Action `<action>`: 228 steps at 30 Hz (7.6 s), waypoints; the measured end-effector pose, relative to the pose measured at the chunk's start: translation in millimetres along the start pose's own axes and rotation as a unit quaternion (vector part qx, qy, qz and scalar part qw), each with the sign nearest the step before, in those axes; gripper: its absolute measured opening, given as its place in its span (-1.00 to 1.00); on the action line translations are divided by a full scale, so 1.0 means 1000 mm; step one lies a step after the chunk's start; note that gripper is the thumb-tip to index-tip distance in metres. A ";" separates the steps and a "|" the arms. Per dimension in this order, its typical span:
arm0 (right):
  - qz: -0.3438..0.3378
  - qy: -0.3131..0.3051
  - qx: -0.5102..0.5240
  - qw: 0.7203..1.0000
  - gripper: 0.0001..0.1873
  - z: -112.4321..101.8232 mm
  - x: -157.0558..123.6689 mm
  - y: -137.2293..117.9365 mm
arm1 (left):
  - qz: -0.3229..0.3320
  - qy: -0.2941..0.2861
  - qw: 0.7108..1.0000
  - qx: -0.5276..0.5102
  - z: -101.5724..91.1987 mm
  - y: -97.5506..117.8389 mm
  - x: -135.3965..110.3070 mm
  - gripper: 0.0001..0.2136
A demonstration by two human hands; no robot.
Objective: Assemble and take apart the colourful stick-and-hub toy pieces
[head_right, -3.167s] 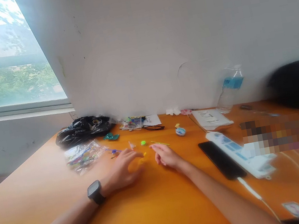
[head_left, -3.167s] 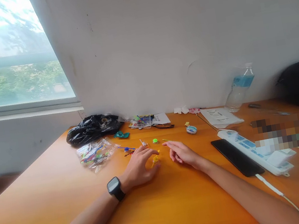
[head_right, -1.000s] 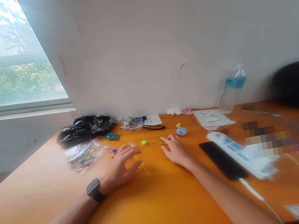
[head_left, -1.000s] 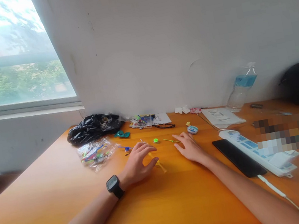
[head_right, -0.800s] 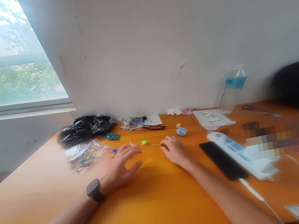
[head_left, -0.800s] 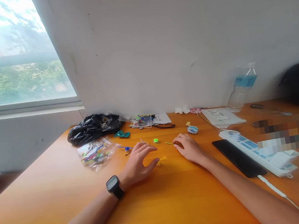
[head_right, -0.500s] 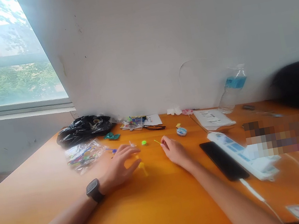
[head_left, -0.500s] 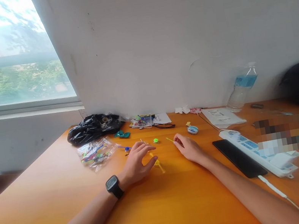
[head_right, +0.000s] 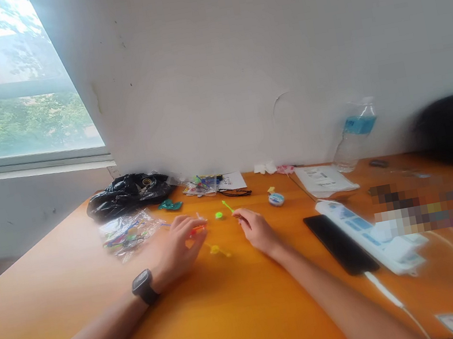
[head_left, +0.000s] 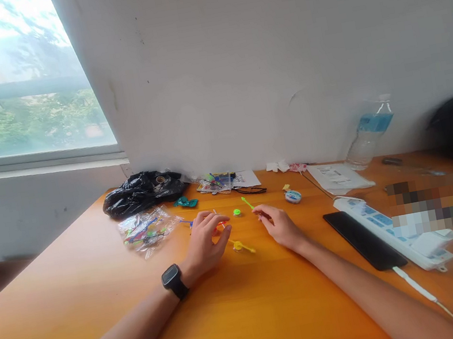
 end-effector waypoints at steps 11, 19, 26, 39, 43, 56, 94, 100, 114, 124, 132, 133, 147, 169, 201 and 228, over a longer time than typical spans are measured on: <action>-0.089 -0.050 -0.035 0.994 -0.53 0.008 -0.003 -0.007 | 0.009 0.001 1.000 -0.010 0.001 0.001 -0.001 -0.85; -0.097 -0.076 -0.073 0.990 -0.54 0.010 -0.004 -0.009 | 0.016 -0.018 1.000 -0.012 0.003 0.001 -0.001 -0.89; -0.091 -0.083 -0.076 0.989 -0.54 0.008 -0.003 -0.011 | 0.020 -0.028 0.999 -0.010 0.001 0.004 -0.002 -0.90; -0.053 -0.086 -0.091 0.991 -0.56 -0.006 -0.001 -0.018 | 0.026 -0.050 0.998 -0.020 0.001 0.005 -0.001 -0.88; -0.029 -0.064 -0.101 0.992 -0.58 -0.014 0.002 -0.015 | 0.034 -0.070 0.997 -0.026 0.000 0.007 0.000 -0.89; 0.026 -0.022 -0.103 0.994 -0.69 -0.021 0.002 -0.006 | 0.085 -0.273 0.956 -0.071 -0.003 0.029 -0.009 -0.74; 0.064 -0.076 -0.044 0.994 -0.70 -0.016 -0.001 -0.008 | 0.042 -0.189 0.981 -0.018 0.016 -0.001 -0.016 -0.35; 0.020 -0.138 0.000 0.990 -0.70 -0.008 -0.009 -0.035 | 0.027 -0.176 0.984 -0.028 0.022 -0.009 -0.020 -0.30; 0.059 -0.134 0.180 0.973 -0.93 0.015 -0.021 -0.045 | 0.021 -0.138 0.990 -0.014 0.019 -0.003 -0.015 -0.53; 0.089 -0.143 0.193 0.967 -0.83 0.025 -0.023 -0.042 | -0.020 -0.173 0.981 -0.083 0.017 -0.002 -0.011 -0.81; 0.095 -0.149 0.157 0.972 -0.83 0.019 -0.023 -0.042 | -0.018 -0.170 0.981 -0.095 0.018 0.001 -0.010 -0.84; 0.100 -0.152 0.165 0.969 -0.83 0.019 -0.023 -0.042 | -0.019 -0.170 0.981 -0.092 0.018 0.000 -0.010 -0.83; 0.164 -0.179 0.225 0.944 -0.76 0.021 -0.024 -0.037 | -0.001 -0.170 0.980 -0.100 0.017 0.002 -0.009 -0.82; 0.079 -0.134 0.133 0.979 -0.84 0.019 -0.024 -0.040 | 0.041 -0.187 0.981 0.011 0.008 0.011 -0.005 -0.90; 0.296 -0.036 0.264 0.917 -0.44 -0.014 -0.006 -0.034 | -0.029 -0.024 0.998 0.055 -0.010 0.003 0.002 -0.81; 0.050 -0.065 0.037 0.996 -0.63 -0.001 -0.011 -0.026 | -0.035 -0.112 0.990 0.073 0.000 -0.049 0.003 -0.75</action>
Point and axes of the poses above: each hand's wrist, its own x-axis towards the middle knuckle, its own z-axis out of the palm, y = z × x, the point moved 2 cm from there along x, towards the middle knuckle, and after that the axes turned 5 degrees about y, right-handed, at the moved point
